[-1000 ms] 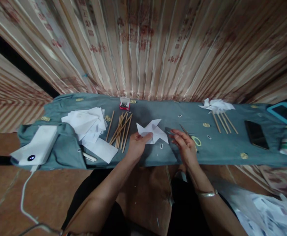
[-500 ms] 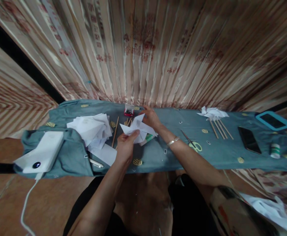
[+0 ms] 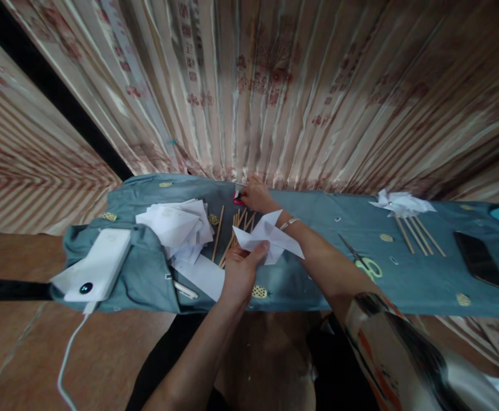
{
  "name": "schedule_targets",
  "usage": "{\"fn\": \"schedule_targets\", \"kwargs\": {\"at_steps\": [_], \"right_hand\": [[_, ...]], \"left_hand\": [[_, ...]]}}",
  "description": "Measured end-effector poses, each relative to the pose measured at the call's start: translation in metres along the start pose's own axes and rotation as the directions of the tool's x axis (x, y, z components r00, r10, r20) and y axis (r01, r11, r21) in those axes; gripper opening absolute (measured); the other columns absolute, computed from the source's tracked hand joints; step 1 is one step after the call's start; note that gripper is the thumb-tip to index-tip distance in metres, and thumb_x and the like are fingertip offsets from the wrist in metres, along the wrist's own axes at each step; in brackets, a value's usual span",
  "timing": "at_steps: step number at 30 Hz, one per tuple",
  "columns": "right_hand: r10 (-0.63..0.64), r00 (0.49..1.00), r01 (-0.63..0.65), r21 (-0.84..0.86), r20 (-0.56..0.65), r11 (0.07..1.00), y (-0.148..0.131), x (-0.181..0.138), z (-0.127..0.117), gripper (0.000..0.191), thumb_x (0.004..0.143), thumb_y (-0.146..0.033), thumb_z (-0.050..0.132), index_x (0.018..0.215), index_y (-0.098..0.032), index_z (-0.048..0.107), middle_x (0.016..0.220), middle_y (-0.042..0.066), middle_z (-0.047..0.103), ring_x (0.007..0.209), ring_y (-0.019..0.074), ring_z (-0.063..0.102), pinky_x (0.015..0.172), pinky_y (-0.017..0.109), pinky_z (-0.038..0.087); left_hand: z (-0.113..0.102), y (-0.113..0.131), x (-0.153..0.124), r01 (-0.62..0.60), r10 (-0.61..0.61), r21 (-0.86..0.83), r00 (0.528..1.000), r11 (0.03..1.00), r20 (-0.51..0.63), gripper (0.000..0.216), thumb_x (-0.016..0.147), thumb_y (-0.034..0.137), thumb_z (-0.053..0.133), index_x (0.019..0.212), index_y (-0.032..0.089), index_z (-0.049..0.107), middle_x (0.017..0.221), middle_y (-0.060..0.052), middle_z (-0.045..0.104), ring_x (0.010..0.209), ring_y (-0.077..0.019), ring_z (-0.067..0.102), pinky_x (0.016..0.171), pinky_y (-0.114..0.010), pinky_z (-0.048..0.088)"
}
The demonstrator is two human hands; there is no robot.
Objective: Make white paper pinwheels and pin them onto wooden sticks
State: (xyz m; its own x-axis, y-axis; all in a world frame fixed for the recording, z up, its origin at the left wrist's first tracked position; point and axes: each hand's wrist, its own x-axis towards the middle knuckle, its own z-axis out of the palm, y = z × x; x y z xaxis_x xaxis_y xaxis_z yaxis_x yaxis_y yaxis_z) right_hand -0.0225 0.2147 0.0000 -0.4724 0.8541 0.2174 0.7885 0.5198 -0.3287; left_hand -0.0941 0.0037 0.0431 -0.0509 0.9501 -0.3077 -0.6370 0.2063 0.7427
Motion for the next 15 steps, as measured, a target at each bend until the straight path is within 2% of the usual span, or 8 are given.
{"fn": "schedule_targets", "kwargs": {"at_steps": [3, 6, 8, 11, 15], "right_hand": [[0.038, 0.999, -0.038, -0.023, -0.005, 0.999, -0.0015, 0.0020, 0.0007, 0.009, 0.077, -0.011, 0.067, 0.074, -0.014, 0.075, 0.109, 0.014, 0.068, 0.122, 0.0287, 0.051, 0.110, 0.046, 0.036], [0.039, 0.999, -0.038, -0.034, 0.013, 0.999, -0.0032, 0.0028, -0.0003, 0.012, 0.083, -0.015, 0.065, 0.078, -0.010, 0.074, 0.104, 0.013, 0.068, 0.119, 0.0253, 0.054, 0.110, 0.043, 0.037], [0.028, 0.999, -0.027, -0.032, 0.027, 0.999, -0.0035, 0.0029, -0.0007, 0.019, 0.090, -0.024, 0.062, 0.097, -0.009, 0.071, 0.111, 0.012, 0.066, 0.115, 0.0239, 0.058, 0.104, 0.044, 0.045], [0.012, 1.000, -0.012, -0.001, 0.023, 1.000, -0.0021, 0.0033, 0.0012, 0.036, 0.095, -0.036, 0.059, 0.125, -0.016, 0.058, 0.126, 0.010, 0.061, 0.107, 0.0224, 0.063, 0.091, 0.044, 0.055], [0.012, 0.999, -0.008, 0.083, -0.045, 0.997, 0.0004, 0.0044, 0.0091, 0.036, 0.095, -0.037, 0.058, 0.126, -0.018, 0.057, 0.127, 0.009, 0.060, 0.107, 0.0225, 0.063, 0.089, 0.044, 0.055]], "left_hand": [[0.0013, -0.0004, -0.0010, -0.004, 0.004, 0.009, 1.000, 1.000, 0.003, 0.029, 0.050, 0.034, 0.089, 0.070, 0.017, 0.075, 0.066, -0.004, 0.074, 0.066, -0.0210, 0.071, 0.072, -0.034, 0.056], [0.0023, -0.0018, -0.0010, 0.005, -0.005, 0.013, 1.000, 1.000, -0.001, 0.029, 0.050, 0.035, 0.089, 0.069, 0.017, 0.075, 0.066, -0.004, 0.074, 0.066, -0.0209, 0.071, 0.072, -0.034, 0.056], [0.0030, -0.0023, -0.0011, 0.018, -0.018, 0.008, 1.000, 1.000, -0.003, 0.029, 0.050, 0.034, 0.089, 0.069, 0.017, 0.075, 0.067, -0.004, 0.074, 0.065, -0.0208, 0.071, 0.071, -0.034, 0.056], [0.0041, -0.0022, -0.0019, 0.025, -0.025, -0.009, 1.000, 1.000, 0.005, 0.030, 0.049, 0.034, 0.089, 0.069, 0.017, 0.075, 0.066, -0.003, 0.074, 0.063, -0.0207, 0.070, 0.069, -0.034, 0.055], [0.0053, -0.0019, -0.0034, 0.014, -0.014, -0.009, 1.000, 1.000, 0.011, 0.032, 0.049, 0.035, 0.090, 0.071, 0.018, 0.075, 0.069, -0.004, 0.075, 0.067, -0.0213, 0.071, 0.071, -0.033, 0.055]]}}
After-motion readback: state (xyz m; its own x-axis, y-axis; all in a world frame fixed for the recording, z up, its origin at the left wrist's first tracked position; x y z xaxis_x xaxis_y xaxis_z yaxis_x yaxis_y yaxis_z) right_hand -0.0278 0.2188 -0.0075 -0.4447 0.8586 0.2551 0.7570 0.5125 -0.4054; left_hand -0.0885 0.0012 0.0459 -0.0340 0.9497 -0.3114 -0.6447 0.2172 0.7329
